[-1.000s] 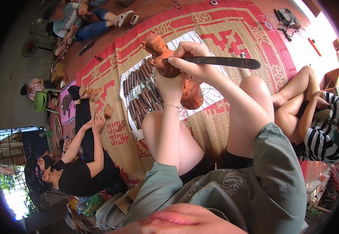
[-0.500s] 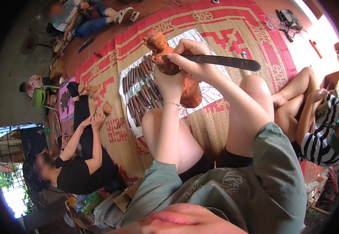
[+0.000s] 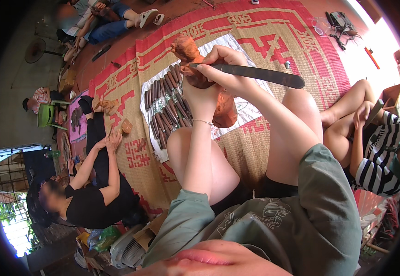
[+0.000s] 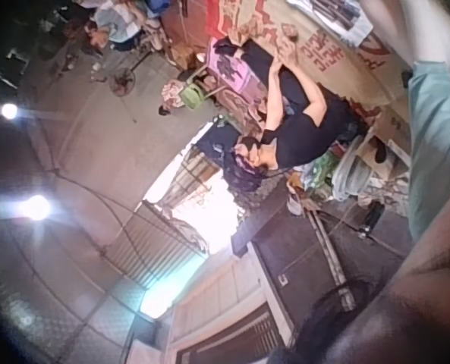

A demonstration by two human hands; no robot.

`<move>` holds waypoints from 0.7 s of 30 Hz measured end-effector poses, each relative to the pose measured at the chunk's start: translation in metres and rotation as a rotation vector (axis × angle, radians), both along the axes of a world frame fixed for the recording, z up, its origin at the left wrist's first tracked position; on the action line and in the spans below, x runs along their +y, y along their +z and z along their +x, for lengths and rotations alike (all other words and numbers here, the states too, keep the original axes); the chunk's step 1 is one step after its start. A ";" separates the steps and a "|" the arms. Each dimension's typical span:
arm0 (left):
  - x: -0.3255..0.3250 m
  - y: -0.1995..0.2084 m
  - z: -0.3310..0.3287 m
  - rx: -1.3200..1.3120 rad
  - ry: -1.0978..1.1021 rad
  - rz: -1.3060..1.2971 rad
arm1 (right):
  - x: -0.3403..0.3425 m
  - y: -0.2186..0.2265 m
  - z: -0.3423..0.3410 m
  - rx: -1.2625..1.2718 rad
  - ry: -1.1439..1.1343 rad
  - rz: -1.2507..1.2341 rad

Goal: The person sits on a mat and uses a carving knife to shape a small piece of reddish-brown wood. They hold the wood in one hand and carefully carve its surface with the other, rotating the piece to work on different sides.

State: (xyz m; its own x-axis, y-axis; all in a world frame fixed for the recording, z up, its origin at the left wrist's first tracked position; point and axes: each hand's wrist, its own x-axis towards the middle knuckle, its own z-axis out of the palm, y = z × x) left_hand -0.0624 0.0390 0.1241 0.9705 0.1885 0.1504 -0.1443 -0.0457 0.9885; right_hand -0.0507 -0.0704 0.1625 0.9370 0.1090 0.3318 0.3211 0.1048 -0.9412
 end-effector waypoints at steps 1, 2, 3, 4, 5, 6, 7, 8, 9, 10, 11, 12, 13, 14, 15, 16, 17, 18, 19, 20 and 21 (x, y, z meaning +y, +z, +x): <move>0.000 0.002 0.000 0.017 -0.002 -0.006 | 0.000 -0.002 0.001 -0.010 -0.009 -0.008; -0.001 0.004 -0.002 0.006 -0.003 -0.012 | 0.001 -0.003 0.001 -0.018 -0.008 -0.010; -0.002 0.008 -0.004 -0.004 -0.004 -0.019 | 0.001 -0.003 0.002 -0.027 -0.007 -0.012; -0.003 0.011 -0.005 -0.015 -0.005 -0.025 | 0.002 -0.004 0.002 -0.035 -0.007 -0.014; -0.003 0.007 -0.004 -0.020 -0.006 -0.013 | 0.001 -0.004 0.002 -0.050 -0.012 -0.014; -0.002 0.000 -0.001 -0.025 -0.007 0.000 | 0.001 -0.005 0.003 -0.065 -0.017 -0.013; -0.002 -0.002 0.000 -0.030 -0.012 0.012 | 0.000 -0.005 0.003 -0.079 -0.026 -0.014; -0.002 -0.003 0.000 -0.019 -0.033 -0.063 | 0.000 -0.006 0.004 -0.075 -0.021 -0.005; -0.002 -0.004 0.001 -0.007 -0.055 -0.137 | 0.000 -0.007 0.004 -0.072 -0.016 0.004; -0.002 -0.003 0.001 0.005 -0.074 -0.213 | 0.000 -0.008 0.004 -0.068 -0.010 0.013; -0.002 -0.001 0.001 0.006 -0.071 -0.209 | 0.000 -0.007 0.004 -0.060 -0.008 0.018; -0.002 0.002 -0.001 0.008 -0.068 -0.206 | 0.000 -0.006 0.003 -0.053 -0.006 0.023; -0.002 0.005 -0.002 0.010 -0.063 -0.202 | 0.001 -0.006 0.002 -0.043 -0.002 0.028; -0.002 0.005 -0.002 0.013 -0.063 -0.175 | 0.001 -0.008 0.003 -0.080 -0.013 0.021; -0.002 0.005 -0.002 0.015 -0.061 -0.148 | 0.001 -0.011 0.005 -0.116 -0.023 0.014; -0.002 0.005 -0.002 0.018 -0.061 -0.121 | 0.001 -0.012 0.006 -0.151 -0.034 0.007; -0.003 0.007 -0.002 0.024 -0.073 -0.162 | 0.001 -0.011 0.005 -0.119 -0.026 0.018; -0.004 0.010 -0.003 0.031 -0.086 -0.203 | 0.000 -0.008 0.003 -0.087 -0.018 0.029; -0.005 0.012 -0.003 0.036 -0.096 -0.244 | 0.000 -0.007 0.002 -0.056 -0.008 0.041; -0.004 0.012 -0.003 0.033 -0.096 -0.237 | 0.001 -0.007 0.003 -0.060 -0.006 0.043; -0.004 0.012 -0.004 0.031 -0.097 -0.230 | 0.001 -0.007 0.003 -0.064 -0.005 0.045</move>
